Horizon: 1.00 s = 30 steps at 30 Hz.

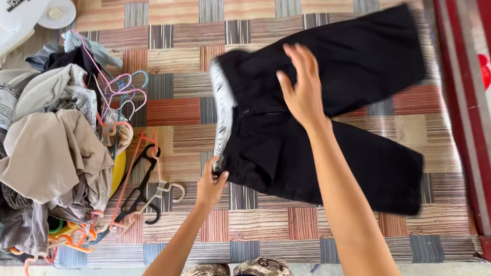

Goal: The person folds several garments one by one on a patterned mat, including black trousers, a light-colored jacket, beige shorts, dark trousers, and a patterned cloth. Each item is smoothed, folded into a compact shape, and placed in a growing stack.

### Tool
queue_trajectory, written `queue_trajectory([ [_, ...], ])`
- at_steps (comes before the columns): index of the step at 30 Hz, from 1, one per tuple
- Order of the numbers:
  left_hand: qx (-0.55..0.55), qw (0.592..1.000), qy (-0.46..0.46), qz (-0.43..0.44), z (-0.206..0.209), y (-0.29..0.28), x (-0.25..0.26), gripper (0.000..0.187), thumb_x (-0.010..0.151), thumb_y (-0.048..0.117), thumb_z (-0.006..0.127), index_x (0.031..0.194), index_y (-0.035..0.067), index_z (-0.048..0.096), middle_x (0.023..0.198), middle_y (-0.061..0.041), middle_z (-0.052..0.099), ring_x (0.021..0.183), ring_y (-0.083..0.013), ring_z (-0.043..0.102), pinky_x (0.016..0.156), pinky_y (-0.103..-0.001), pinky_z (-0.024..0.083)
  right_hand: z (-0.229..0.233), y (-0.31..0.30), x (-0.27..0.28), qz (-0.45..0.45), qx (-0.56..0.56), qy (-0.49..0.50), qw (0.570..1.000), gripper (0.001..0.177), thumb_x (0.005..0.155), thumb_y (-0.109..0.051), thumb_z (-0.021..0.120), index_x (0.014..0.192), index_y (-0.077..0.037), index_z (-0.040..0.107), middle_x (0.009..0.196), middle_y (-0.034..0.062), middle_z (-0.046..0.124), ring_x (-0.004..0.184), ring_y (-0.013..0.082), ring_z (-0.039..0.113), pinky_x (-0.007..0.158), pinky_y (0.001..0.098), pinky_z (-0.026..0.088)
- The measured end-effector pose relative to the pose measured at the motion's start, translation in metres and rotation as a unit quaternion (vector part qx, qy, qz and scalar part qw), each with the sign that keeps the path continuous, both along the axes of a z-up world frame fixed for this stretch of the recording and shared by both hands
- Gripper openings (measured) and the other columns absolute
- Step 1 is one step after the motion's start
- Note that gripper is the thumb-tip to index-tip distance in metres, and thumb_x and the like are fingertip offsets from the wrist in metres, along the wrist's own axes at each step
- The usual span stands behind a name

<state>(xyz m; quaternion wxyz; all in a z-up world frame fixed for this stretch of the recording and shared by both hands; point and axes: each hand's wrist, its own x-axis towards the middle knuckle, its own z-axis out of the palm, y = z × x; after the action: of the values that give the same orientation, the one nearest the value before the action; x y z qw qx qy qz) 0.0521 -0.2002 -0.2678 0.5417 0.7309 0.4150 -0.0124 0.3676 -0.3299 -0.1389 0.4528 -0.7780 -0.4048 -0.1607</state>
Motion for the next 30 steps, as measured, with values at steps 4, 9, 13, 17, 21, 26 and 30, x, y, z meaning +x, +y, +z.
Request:
queue_trajectory([
  [4, 0.036, 0.982, 0.178, -0.053, -0.095, 0.034, -0.044, 0.054, 0.093, 0.030, 0.062, 0.146, 0.023, 0.051, 0.110, -0.004, 0.077, 0.079, -0.0217, 0.071, 0.070, -0.040, 0.060, -0.102, -0.133, -0.045, -0.191, -0.200, 0.129, 0.952, 0.052, 0.091, -0.010, 0.081, 0.139, -0.010, 0.059, 0.126, 0.0143, 0.061, 0.118, 0.0369, 0.059, 0.103, 0.0464, 0.050],
  [9, 0.218, 0.957, 0.178, -0.076, -0.137, 0.048, -0.050, 0.057, 0.089, 0.039, 0.080, 0.139, 0.017, 0.061, 0.113, -0.016, 0.072, 0.101, -0.0323, 0.068, 0.080, -0.042, 0.055, -0.198, -0.284, -0.073, -0.394, -0.326, 0.359, 0.781, 0.046, 0.097, -0.022, 0.075, 0.139, -0.014, 0.059, 0.125, 0.0185, 0.061, 0.106, 0.0355, 0.064, 0.089, 0.0480, 0.051],
  [13, -0.045, 0.960, 0.263, 0.079, -0.145, 0.032, -0.045, 0.051, 0.087, 0.037, 0.075, 0.133, 0.020, 0.063, 0.128, -0.015, 0.056, 0.092, -0.0324, 0.074, 0.074, -0.041, 0.064, -0.231, -0.315, -0.085, -0.406, -0.262, 0.541, 0.688, 0.056, 0.094, -0.035, 0.076, 0.141, -0.014, 0.054, 0.121, 0.0187, 0.068, 0.099, 0.0310, 0.069, 0.082, 0.0436, 0.059],
  [17, 0.036, 0.958, 0.276, 0.067, -0.156, 0.025, -0.032, 0.034, 0.083, 0.035, 0.082, 0.110, 0.015, 0.077, 0.127, -0.015, 0.054, 0.088, -0.0242, 0.069, 0.073, -0.037, 0.061, -0.245, -0.289, -0.088, -0.429, -0.127, 0.694, 0.564, 0.060, 0.091, -0.032, 0.074, 0.137, -0.011, 0.041, 0.124, 0.0201, 0.059, 0.087, 0.0334, 0.068, 0.068, 0.0429, 0.064],
  [21, 0.007, 0.962, 0.270, 0.028, -0.144, 0.024, -0.023, 0.022, 0.087, 0.031, 0.078, 0.103, 0.017, 0.080, 0.095, -0.008, 0.079, 0.077, -0.0177, 0.070, 0.073, -0.032, 0.052, -0.241, -0.270, -0.079, -0.413, 0.002, 0.725, 0.551, 0.039, 0.089, -0.020, 0.072, 0.119, -0.004, 0.054, 0.109, 0.0241, 0.066, 0.063, 0.0322, 0.073, 0.056, 0.0331, 0.059],
  [26, -0.173, 0.954, -0.221, 0.108, -0.070, 0.069, 0.023, 0.029, 0.090, -0.004, 0.072, 0.117, 0.005, 0.076, 0.101, -0.004, 0.073, 0.085, -0.0112, 0.066, 0.080, -0.028, 0.057, -0.199, -0.278, 0.003, -0.401, 0.173, 0.601, 0.669, 0.030, 0.085, -0.015, 0.080, 0.102, -0.012, 0.055, 0.083, 0.0030, 0.066, 0.046, 0.0112, 0.040, 0.034, 0.0249, 0.025],
  [30, -0.098, 0.983, -0.138, 0.077, -0.022, 0.085, 0.014, 0.049, 0.081, -0.003, 0.075, 0.126, 0.015, 0.070, 0.105, -0.003, 0.070, 0.087, -0.0120, 0.068, 0.083, -0.028, 0.062, -0.168, -0.304, 0.031, -0.272, 0.332, 0.509, 0.746, 0.028, 0.098, -0.003, 0.081, 0.110, -0.007, 0.056, 0.106, 0.0116, 0.069, 0.077, 0.0144, 0.071, 0.054, 0.0250, 0.056],
])
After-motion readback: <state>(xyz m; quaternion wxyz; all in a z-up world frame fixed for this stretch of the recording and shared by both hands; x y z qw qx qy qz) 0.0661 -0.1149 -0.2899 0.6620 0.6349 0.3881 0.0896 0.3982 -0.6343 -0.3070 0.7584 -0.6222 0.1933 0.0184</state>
